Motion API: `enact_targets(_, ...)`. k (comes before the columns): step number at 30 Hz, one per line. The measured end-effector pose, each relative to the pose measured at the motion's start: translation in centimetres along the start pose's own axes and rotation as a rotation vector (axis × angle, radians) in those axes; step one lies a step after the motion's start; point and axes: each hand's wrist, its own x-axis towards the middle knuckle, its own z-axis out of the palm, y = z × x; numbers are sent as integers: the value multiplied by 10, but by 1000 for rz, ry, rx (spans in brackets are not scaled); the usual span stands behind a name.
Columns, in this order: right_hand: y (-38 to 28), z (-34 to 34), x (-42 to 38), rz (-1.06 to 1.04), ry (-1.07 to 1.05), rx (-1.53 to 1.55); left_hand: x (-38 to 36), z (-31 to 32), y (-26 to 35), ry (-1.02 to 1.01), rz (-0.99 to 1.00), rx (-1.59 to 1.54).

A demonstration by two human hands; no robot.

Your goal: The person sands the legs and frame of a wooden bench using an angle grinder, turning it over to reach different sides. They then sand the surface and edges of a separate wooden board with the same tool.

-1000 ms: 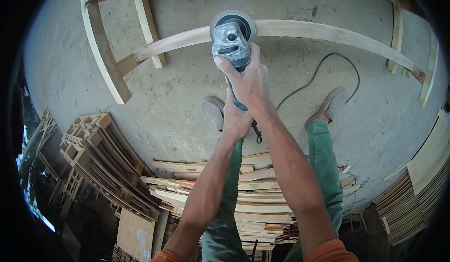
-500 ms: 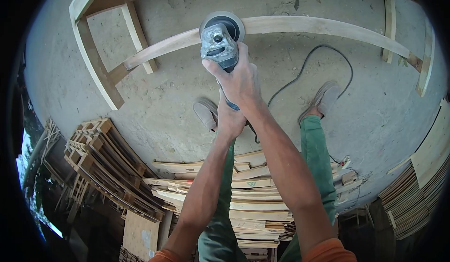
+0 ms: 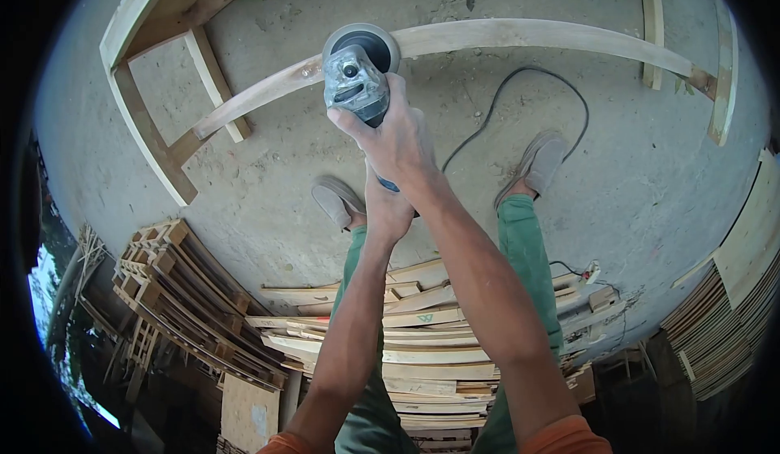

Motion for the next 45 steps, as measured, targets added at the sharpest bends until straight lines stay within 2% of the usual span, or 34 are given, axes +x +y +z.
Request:
enact_targets(2,-7,-6,1,43,3,27,10,-4,-10,-90,33,-151)
enact_targets(4,-8,-12,1,76,-10,64,6,6,2,-38,13,-100)
enact_targets(6,9,-36,-1,49,127,82,-1,28,18,-37,-29,34)
enact_targets(7,17,-51,-3,47,126,88,-4,42,24,-35,-27,39)
enact_targets(9,27,-74,-4,74,184,192,-8,64,29,-123,-95,91)
enact_targets(12,32,-83,-12,80,163,186,-15,72,24,-170,-161,47)
enact_targets(14,30,-63,-13,55,126,159,-18,62,15,-111,-135,15)
enact_targets(16,22,-23,-12,-30,39,72,-16,24,5,-17,-85,24)
enact_targets(18,6,20,-6,-19,-40,36,-2,-15,-15,40,34,-65)
enact_targets(20,-16,40,-4,45,-93,38,4,-47,-18,13,-32,-80)
enact_targets(22,-23,44,-3,94,-141,44,7,-54,-12,-13,-82,-93)
enact_targets(25,-9,25,-5,65,-13,73,3,-30,3,11,42,-48)
enact_targets(27,1,-10,-7,22,84,104,-2,2,12,-27,-60,25)
enact_targets(31,32,-82,-10,33,187,106,-14,71,35,-86,-97,41)
enact_targets(34,58,-132,-17,82,322,116,-20,114,40,-221,-120,130)
enact_targets(36,70,-152,-14,58,367,315,-22,137,39,-276,-115,173)
enact_targets(38,71,-156,-16,83,345,267,-26,146,33,-244,-91,152)
enact_targets(40,62,-143,-10,11,207,159,-30,137,36,-112,-85,76)
enact_targets(43,42,-119,-4,54,30,26,-23,121,17,-36,-40,-59)
enact_targets(45,36,-119,3,42,12,0,-11,114,13,-20,94,-101)
